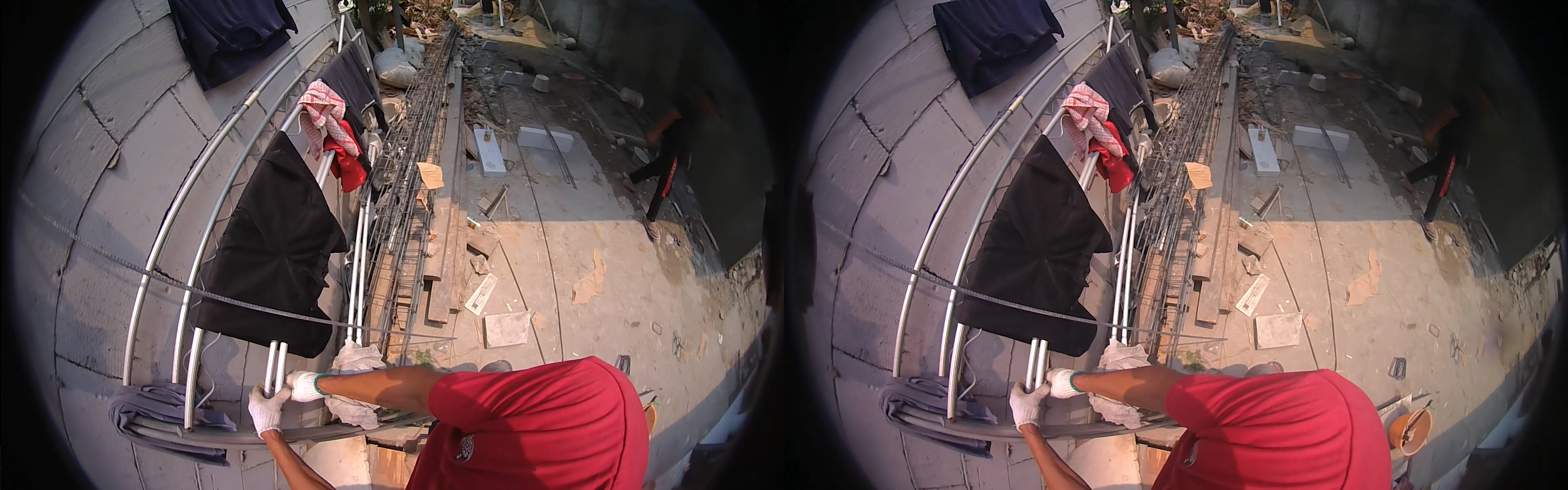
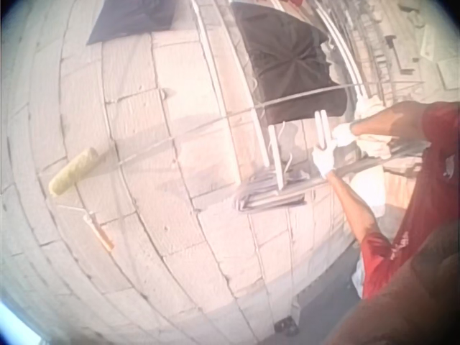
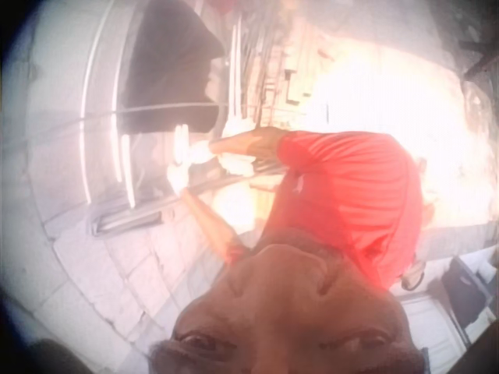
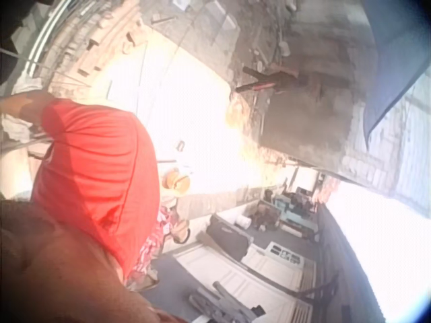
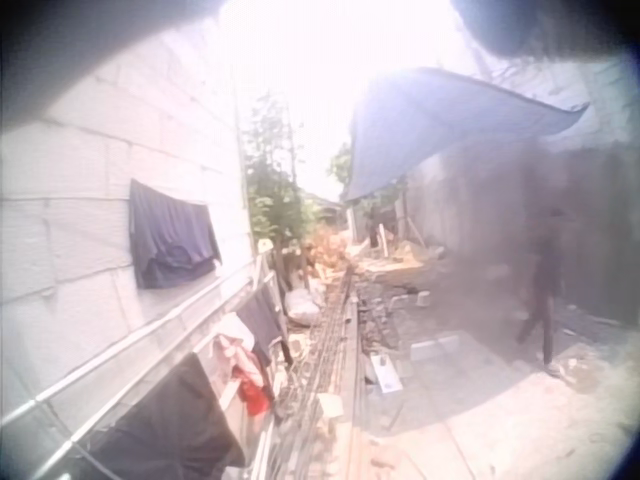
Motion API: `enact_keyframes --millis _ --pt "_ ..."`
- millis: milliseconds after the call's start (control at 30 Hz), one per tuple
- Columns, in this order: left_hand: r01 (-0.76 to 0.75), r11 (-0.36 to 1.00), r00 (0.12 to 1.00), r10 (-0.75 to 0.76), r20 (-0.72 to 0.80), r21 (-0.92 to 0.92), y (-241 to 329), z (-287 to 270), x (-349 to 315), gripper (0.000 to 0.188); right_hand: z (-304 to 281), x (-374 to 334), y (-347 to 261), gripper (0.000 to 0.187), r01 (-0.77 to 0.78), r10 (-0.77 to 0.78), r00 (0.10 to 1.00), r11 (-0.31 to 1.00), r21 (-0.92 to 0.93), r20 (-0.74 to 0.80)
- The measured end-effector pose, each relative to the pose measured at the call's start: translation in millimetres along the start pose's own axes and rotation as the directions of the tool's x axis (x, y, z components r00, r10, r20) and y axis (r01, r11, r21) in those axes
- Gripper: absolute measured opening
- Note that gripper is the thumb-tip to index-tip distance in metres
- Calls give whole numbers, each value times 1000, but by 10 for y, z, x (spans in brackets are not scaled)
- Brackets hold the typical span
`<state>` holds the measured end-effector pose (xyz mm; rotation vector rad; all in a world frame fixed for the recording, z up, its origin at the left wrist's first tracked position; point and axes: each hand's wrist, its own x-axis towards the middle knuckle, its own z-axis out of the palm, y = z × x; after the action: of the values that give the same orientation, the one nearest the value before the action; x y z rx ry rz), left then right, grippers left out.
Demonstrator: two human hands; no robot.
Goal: The person sits on the ground and uses pliers to twist wire ties around the intersections of a rebar mesh. They then stand up, walk across the construction site, and pick up a long metal rod before returning to the mesh to continue working.
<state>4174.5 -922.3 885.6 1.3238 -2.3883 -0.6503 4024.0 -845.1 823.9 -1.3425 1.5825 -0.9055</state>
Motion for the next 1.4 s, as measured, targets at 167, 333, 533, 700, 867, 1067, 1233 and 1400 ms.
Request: enact_keyframes --millis 167,333,533,700,867,1067,1233,1400 --pt "141 975 981 -114 156 -175 575 -55 -84 61 -206 -71 -8 28 -240 234 946 971 3 226" --pt "92 981 991 -74 110 -171 656 -93 -191 68 -287 -280 -50 26 -15 4 998 983 -181 -61" --pt "-8 977 997 24 75 -211 674 26 -217 81 -573 -662 67 28 2 14 972 998 68 -235" --pt "-60 990 998 59 -8 -131 416 86 -211 88 -728 -726 -434 28 18 -52 984 980 -197 -171" --pt "-127 985 985 139 -102 121 447 217 -233 76 -693 -663 -576 29 19 -87 982 929 -371 -168" --pt "-116 988 982 99 -159 -99 -387 275 -57 67 -367 -389 -1004 21 94 -124 989 948 -304 -80" --pt "-92 990 982 108 -153 111 349 243 -323 56 -448 -28 -547 26 -127 154 985 949 289 -73" --pt "-96 995 948 92 -304 2 785 178 -544 38 -487 -232 -614 36 -172 214 976 642 747 41"
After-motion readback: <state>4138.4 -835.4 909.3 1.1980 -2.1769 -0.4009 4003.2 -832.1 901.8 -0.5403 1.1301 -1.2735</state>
